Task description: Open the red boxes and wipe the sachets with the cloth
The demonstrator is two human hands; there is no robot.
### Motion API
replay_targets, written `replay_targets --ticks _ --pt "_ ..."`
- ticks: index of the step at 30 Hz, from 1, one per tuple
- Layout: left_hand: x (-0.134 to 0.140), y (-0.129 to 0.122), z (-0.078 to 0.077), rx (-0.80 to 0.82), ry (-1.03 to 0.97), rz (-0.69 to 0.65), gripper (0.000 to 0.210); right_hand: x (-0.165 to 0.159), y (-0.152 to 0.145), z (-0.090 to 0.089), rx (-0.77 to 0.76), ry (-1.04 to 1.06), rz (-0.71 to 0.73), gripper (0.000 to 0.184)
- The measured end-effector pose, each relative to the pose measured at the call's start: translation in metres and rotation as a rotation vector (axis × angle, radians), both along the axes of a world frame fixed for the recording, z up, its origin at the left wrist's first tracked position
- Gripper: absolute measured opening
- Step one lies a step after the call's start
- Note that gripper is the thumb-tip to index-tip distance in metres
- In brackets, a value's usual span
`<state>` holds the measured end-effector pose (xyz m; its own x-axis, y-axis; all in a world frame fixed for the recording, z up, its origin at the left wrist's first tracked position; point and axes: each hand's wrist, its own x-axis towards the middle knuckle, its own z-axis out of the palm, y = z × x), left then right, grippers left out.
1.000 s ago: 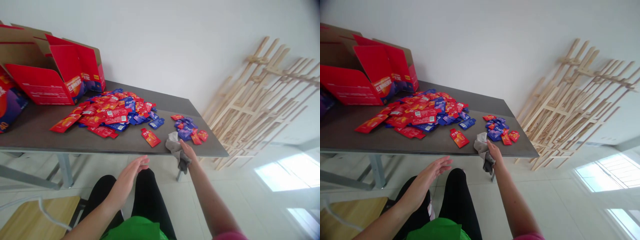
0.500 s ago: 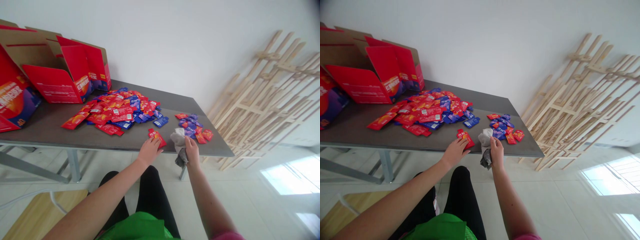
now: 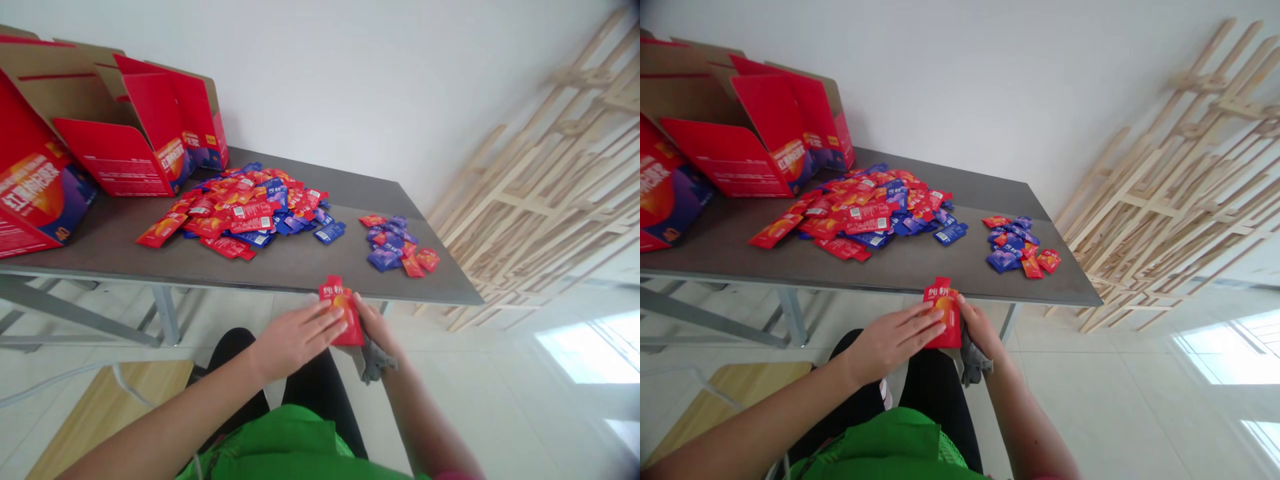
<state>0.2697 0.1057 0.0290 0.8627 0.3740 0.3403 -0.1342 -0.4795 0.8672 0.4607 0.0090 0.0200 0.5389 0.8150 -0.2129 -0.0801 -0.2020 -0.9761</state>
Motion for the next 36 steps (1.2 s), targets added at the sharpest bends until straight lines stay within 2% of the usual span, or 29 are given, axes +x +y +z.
replay_targets --ticks 2,3,5,7,8,9,11,12,14,18,20,21,23,25,28,31,34,36 --pt "-0.01 -0.014 -0.005 0.034 0.024 -0.025 0.04 -0.011 -0.002 0.004 0.028 0.12 0.041 0.045" --pt "-0.014 -0.019 -0.008 0.025 0.012 0.016 0.041 -0.015 -0.003 0.006 0.04 0.159 0.053 0.042" --pt "-0.019 -0.026 -0.012 -0.096 -0.054 0.208 0.042 -0.022 -0.007 0.009 0.073 0.179 0.05 0.04" --pt "-0.018 -0.029 -0.012 -0.376 -0.122 0.429 0.042 -0.03 -0.01 0.009 0.081 0.156 0.063 0.04" --pt "-0.015 -0.03 -0.01 -0.561 -0.141 0.476 0.042 -0.035 -0.011 0.008 0.083 0.125 0.084 0.038" --pt "-0.011 -0.031 -0.008 -0.759 -0.149 0.462 0.041 -0.039 -0.01 0.007 0.086 0.079 0.11 0.036" --pt "-0.002 -0.032 -0.004 -1.106 -0.142 0.352 0.037 -0.047 -0.008 0.004 0.101 -0.046 0.16 0.032" --pt "0.002 -0.031 -0.003 -1.224 -0.148 0.318 0.035 -0.049 -0.006 0.003 0.108 -0.109 0.176 0.031" --pt "0.006 -0.03 -0.002 -1.353 -0.19 0.359 0.031 -0.046 -0.006 0.004 0.102 -0.218 0.147 0.031" --pt "0.002 -0.025 -0.002 -1.414 -0.242 0.52 0.024 -0.031 -0.01 0.014 0.099 -0.425 -0.179 0.032" --pt "0.002 -0.024 -0.001 -1.434 -0.218 0.513 0.024 -0.034 -0.011 0.018 0.193 -0.516 -0.241 0.03" --pt "0.004 -0.025 0.0 -1.439 -0.223 0.488 0.024 -0.041 -0.009 0.019 0.253 -0.557 -0.2 0.028" --pt "0.009 -0.026 0.0 -1.428 -0.272 0.416 0.024 -0.062 -0.006 0.017 0.348 -0.629 -0.023 0.024" --pt "0.014 -0.026 0.001 -1.418 -0.312 0.364 0.023 -0.086 -0.005 0.01 0.357 -0.659 0.149 0.025" --pt "0.013 -0.021 0.005 -1.407 -0.293 0.348 0.029 -0.107 -0.011 -0.009 0.265 -0.613 0.274 0.026" --pt "0.004 -0.013 0.019 -1.339 -0.338 0.386 0.036 -0.105 -0.021 -0.033 0.062 -0.495 0.305 0.021" --pt "-0.006 -0.006 0.032 -1.277 -0.389 0.429 0.037 -0.087 -0.025 -0.045 -0.113 -0.262 0.137 0.018" --pt "-0.008 -0.006 0.032 -1.286 -0.338 0.438 0.038 -0.073 -0.025 -0.041 -0.099 -0.099 -0.037 0.021"
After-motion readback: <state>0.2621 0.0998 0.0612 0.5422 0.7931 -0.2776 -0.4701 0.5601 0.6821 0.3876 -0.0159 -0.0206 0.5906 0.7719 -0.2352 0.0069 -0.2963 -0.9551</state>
